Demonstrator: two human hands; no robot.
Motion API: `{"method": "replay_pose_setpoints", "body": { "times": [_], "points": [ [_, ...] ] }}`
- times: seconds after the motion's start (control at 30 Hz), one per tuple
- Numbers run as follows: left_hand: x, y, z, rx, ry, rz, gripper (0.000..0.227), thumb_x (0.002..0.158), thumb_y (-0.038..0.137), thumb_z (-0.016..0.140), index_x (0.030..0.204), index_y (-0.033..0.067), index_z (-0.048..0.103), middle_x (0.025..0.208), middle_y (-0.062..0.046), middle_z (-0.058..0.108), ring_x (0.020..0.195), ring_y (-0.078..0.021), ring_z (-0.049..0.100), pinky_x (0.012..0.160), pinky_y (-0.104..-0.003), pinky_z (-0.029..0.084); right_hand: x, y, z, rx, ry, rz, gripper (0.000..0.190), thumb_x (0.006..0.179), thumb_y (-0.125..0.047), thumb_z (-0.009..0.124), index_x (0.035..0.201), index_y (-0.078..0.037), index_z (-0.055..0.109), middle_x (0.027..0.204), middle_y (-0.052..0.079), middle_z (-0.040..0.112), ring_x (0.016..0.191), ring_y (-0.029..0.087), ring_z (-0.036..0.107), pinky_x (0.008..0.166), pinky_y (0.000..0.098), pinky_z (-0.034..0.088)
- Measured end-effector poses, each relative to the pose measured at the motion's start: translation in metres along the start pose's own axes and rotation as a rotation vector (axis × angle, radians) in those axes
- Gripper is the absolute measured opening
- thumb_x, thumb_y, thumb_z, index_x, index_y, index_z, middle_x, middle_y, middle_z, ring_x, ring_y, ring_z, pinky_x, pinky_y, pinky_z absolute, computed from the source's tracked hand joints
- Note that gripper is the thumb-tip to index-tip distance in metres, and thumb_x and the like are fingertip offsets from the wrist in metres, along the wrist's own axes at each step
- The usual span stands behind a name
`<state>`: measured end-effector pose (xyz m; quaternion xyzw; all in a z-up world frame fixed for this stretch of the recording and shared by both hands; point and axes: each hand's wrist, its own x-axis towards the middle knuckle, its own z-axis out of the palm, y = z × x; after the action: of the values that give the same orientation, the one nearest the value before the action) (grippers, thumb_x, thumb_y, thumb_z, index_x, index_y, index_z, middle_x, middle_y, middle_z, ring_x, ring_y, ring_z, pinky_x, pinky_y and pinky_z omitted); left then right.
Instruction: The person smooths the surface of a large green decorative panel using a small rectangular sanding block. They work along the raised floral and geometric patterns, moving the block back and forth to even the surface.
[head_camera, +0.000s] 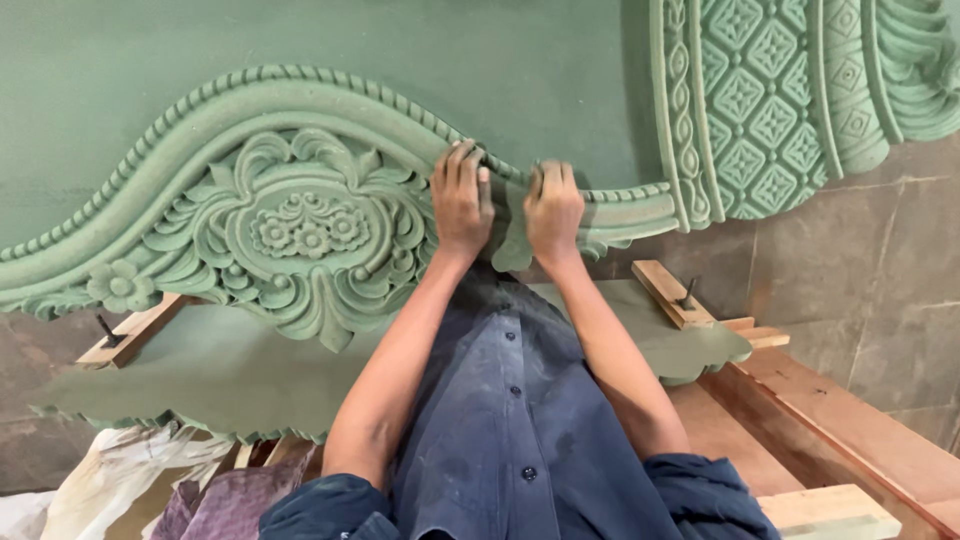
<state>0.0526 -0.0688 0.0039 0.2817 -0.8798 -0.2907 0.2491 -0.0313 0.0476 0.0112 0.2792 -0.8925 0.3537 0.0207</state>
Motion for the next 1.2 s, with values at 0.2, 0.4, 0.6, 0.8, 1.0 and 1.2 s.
{"method": "replay_pose_setpoints", "body": {
  "times": [0.2, 0.4, 0.6, 0.8, 1.0, 1.2],
  "points": [
    [-0.007, 0.004, 0.0, 0.065, -0.026, -0.012, 0.029, 0.106, 0.019, 0.053, 0.128, 0.0034, 0.063, 0.142, -0.012, 0.058, 0.138, -0.0334, 0.049, 0.113, -0.048, 0.039, -0.004, -0.006, 0.002, -0.091, -0.003, 0.01, 0.006, 0.097, -0.006, 0.065, 0.099, -0.001, 0.064, 0.093, 0.021, 0.062, 0.078, 0.045, 0.064, 0.064, 0.0517, 0.049],
    [-0.012, 0.001, 0.007, 0.095, -0.012, -0.019, 0.03, 0.106, 0.019, 0.054, 0.129, 0.0036, 0.063, 0.143, -0.011, 0.058, 0.139, -0.0328, 0.049, 0.113, -0.048, 0.039, -0.005, -0.005, 0.002, -0.075, 0.003, -0.002, 0.004, 0.098, -0.002, 0.065, 0.101, 0.001, 0.064, 0.096, 0.022, 0.062, 0.08, 0.046, 0.062, 0.067, 0.0518, 0.049],
    [-0.012, 0.001, 0.008, 0.061, -0.037, -0.034, 0.031, 0.105, 0.021, 0.054, 0.13, 0.0045, 0.062, 0.144, -0.011, 0.058, 0.139, -0.0332, 0.048, 0.115, -0.049, 0.038, -0.046, -0.011, -0.036, -0.057, -0.151, -0.008, 0.006, 0.092, -0.004, 0.069, 0.095, -0.002, 0.064, 0.093, 0.018, 0.063, 0.084, 0.045, 0.062, 0.072, 0.0512, 0.048],
    [-0.014, -0.005, 0.003, 0.046, -0.073, -0.032, 0.034, 0.105, 0.022, 0.054, 0.133, 0.0052, 0.062, 0.145, -0.011, 0.057, 0.14, -0.0335, 0.047, 0.115, -0.049, 0.037, -0.025, -0.026, -0.004, -0.123, 0.048, 0.014, 0.009, 0.093, -0.003, 0.069, 0.102, -0.001, 0.067, 0.094, 0.02, 0.062, 0.083, 0.043, 0.062, 0.07, 0.0496, 0.049],
    [-0.011, -0.012, -0.008, -0.064, -0.115, -0.016, 0.034, 0.105, 0.019, 0.055, 0.134, 0.0047, 0.061, 0.148, -0.012, 0.055, 0.142, -0.0342, 0.046, 0.116, -0.048, 0.037, -0.001, -0.035, 0.025, -0.199, 0.102, 0.085, 0.007, 0.095, -0.01, 0.07, 0.1, -0.005, 0.069, 0.093, 0.016, 0.065, 0.08, 0.04, 0.065, 0.066, 0.0484, 0.05],
    [-0.001, -0.029, -0.028, -0.116, -0.202, 0.116, 0.035, 0.105, 0.019, 0.056, 0.137, 0.0033, 0.06, 0.149, -0.011, 0.054, 0.141, -0.0336, 0.046, 0.116, -0.048, 0.04, 0.014, -0.035, 0.022, -0.243, 0.041, 0.115, 0.006, 0.092, -0.009, 0.072, 0.09, -0.004, 0.069, 0.089, 0.018, 0.065, 0.08, 0.042, 0.064, 0.068, 0.0509, 0.05]
  ]
}}
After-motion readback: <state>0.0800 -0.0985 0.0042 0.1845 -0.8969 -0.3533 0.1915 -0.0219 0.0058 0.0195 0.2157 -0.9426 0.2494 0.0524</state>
